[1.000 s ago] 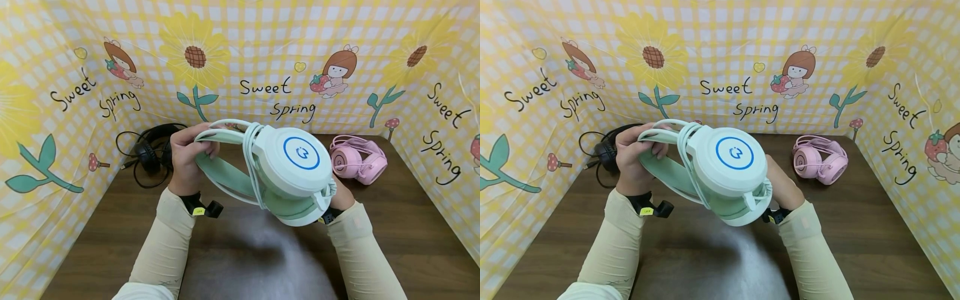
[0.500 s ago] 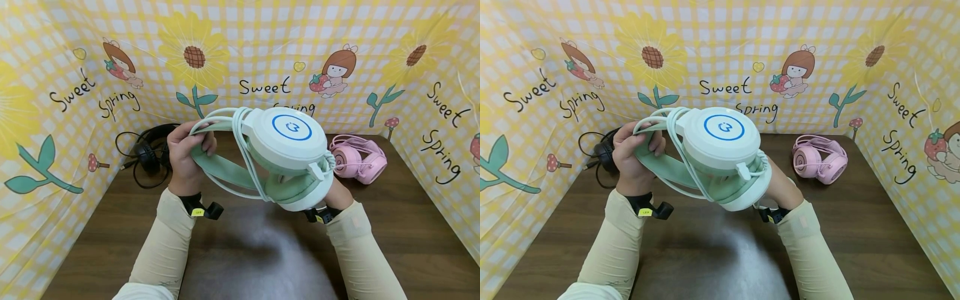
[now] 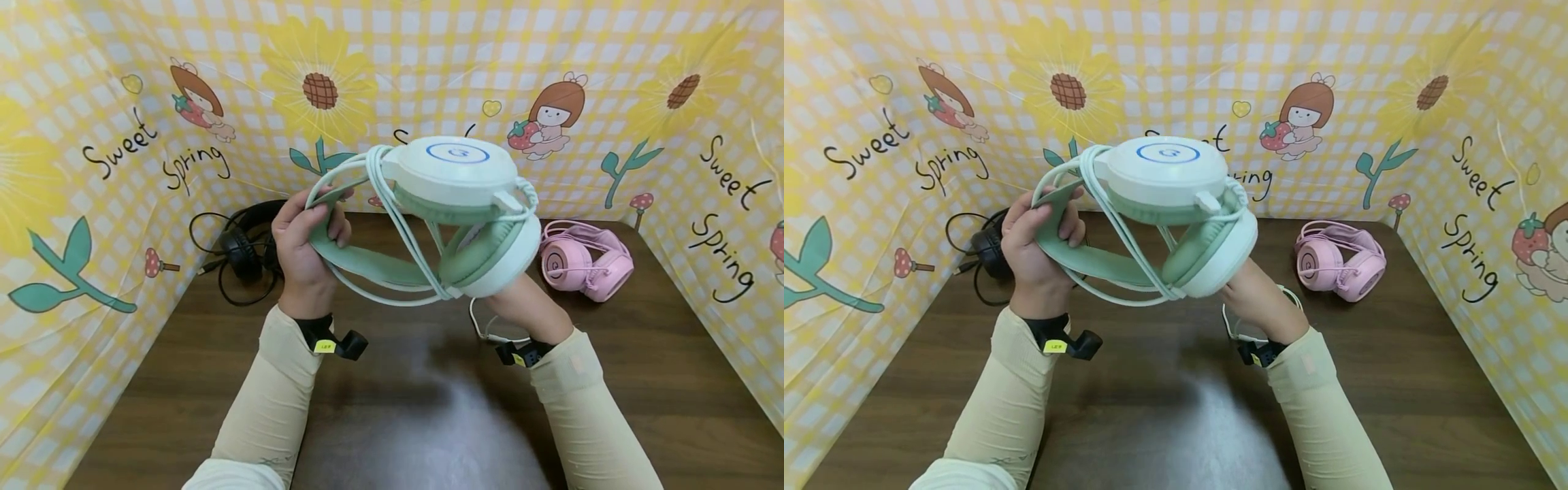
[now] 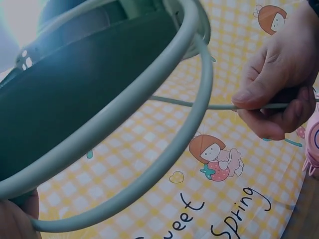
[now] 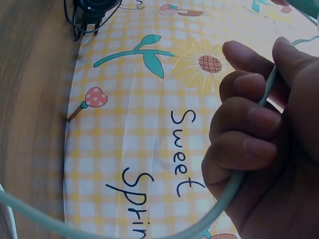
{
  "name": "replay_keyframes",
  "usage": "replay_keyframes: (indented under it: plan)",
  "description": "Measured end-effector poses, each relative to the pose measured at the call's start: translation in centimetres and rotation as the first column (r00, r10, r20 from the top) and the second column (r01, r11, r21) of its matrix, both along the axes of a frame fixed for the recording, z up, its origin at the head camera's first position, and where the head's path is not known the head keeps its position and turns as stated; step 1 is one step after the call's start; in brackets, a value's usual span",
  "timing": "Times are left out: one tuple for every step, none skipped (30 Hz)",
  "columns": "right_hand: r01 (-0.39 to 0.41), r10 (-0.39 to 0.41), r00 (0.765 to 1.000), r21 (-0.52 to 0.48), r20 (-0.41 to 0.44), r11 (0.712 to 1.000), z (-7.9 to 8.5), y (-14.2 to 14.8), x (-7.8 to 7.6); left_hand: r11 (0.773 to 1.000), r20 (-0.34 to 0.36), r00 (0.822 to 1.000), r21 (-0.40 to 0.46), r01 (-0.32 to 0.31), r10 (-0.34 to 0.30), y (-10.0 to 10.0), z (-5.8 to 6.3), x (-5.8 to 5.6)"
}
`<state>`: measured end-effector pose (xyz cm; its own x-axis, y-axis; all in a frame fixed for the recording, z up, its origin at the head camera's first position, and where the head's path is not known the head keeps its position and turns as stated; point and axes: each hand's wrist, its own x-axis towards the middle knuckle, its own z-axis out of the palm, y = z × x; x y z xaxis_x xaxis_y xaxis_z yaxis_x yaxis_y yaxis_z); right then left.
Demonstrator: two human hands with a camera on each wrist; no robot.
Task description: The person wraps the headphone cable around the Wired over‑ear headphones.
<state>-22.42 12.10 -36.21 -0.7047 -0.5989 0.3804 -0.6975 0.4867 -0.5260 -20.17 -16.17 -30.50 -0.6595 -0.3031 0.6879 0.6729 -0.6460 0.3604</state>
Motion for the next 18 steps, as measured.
replay_keyframes:
  plan:
    - [-0.028,0.028,1.0,-0.011,-0.009,1.0,0.12,-0.27,-0.12,1.0,0.01,1.0,0.012,-0.005,0.005,0.0,0.02,-0.03]
    - [-0.051,0.051,0.998,-0.017,-0.021,0.999,0.16,-0.47,-0.32,1.0,0.019,1.0,0.022,-0.011,0.01,-0.01,0.03,-0.04]
    - [-0.069,0.069,0.998,-0.035,0.002,0.997,0.21,-0.61,-0.55,0.999,0.025,1.0,0.03,-0.018,0.017,-0.02,0.04,-0.06]
    - [-0.082,0.083,0.996,-0.052,0.017,0.995,0.2,-0.69,-0.69,0.999,0.031,0.999,0.036,-0.024,0.023,-0.03,0.04,-0.07]
    - [-0.09,0.092,0.995,-0.061,0.026,0.994,0.19,-0.74,-0.81,0.999,0.037,0.999,0.04,-0.029,0.028,-0.03,0.05,-0.07]
    - [-0.099,0.102,0.994,-0.069,0.031,0.993,0.19,-0.78,-0.89,0.999,0.041,0.999,0.042,-0.034,0.033,-0.02,0.06,-0.07]
    - [-0.107,0.11,0.994,-0.075,0.03,0.991,0.2,-0.81,-0.94,0.998,0.043,0.998,0.042,-0.039,0.037,0.0,0.07,-0.07]
    - [-0.113,0.115,0.993,-0.079,0.026,0.99,0.2,-0.82,-1.0,0.998,0.045,0.998,0.043,-0.042,0.04,0.03,0.09,-0.06]
    - [-0.118,0.12,0.993,-0.08,0.018,0.99,0.23,-0.84,-1.02,0.998,0.047,0.998,0.045,-0.045,0.043,0.06,0.11,-0.06]
    - [-0.114,0.114,0.993,-0.075,0.004,0.991,0.23,-0.83,-0.99,0.997,0.051,0.997,0.05,-0.052,0.049,0.1,0.13,-0.04]
    - [-0.108,0.107,0.994,-0.065,-0.014,0.992,0.25,-0.83,-0.97,0.997,0.059,0.997,0.058,-0.059,0.056,0.13,0.16,-0.01]
    - [-0.101,0.1,0.995,-0.053,-0.024,0.993,0.29,-0.85,-0.94,0.995,0.071,0.996,0.072,-0.066,0.061,0.16,0.2,0.02]
    - [-0.091,0.09,0.995,-0.039,-0.031,0.995,0.32,-0.87,-0.91,0.993,0.086,0.994,0.088,-0.073,0.065,0.16,0.25,0.06]
    - [-0.081,0.08,0.996,-0.026,-0.036,0.996,0.36,-0.88,-0.85,0.991,0.105,0.992,0.108,-0.08,0.069,0.14,0.31,0.11]
    - [-0.07,0.069,0.997,-0.012,-0.036,0.997,0.41,-0.91,-0.78,0.988,0.125,0.99,0.129,-0.086,0.069,0.1,0.35,0.16]
    - [-0.058,0.058,0.998,0.002,-0.037,0.998,0.41,-0.9,-0.75,0.985,0.146,0.987,0.148,-0.092,0.07,0.06,0.41,0.22]
    - [-0.051,0.051,0.998,0.011,-0.03,0.999,0.44,-0.92,-0.69,0.982,0.166,0.984,0.163,-0.096,0.068,0.01,0.45,0.27]
    - [-0.047,0.047,0.999,0.018,-0.019,0.999,0.46,-0.95,-0.63,0.98,0.184,0.981,0.175,-0.098,0.065,-0.03,0.48,0.3]
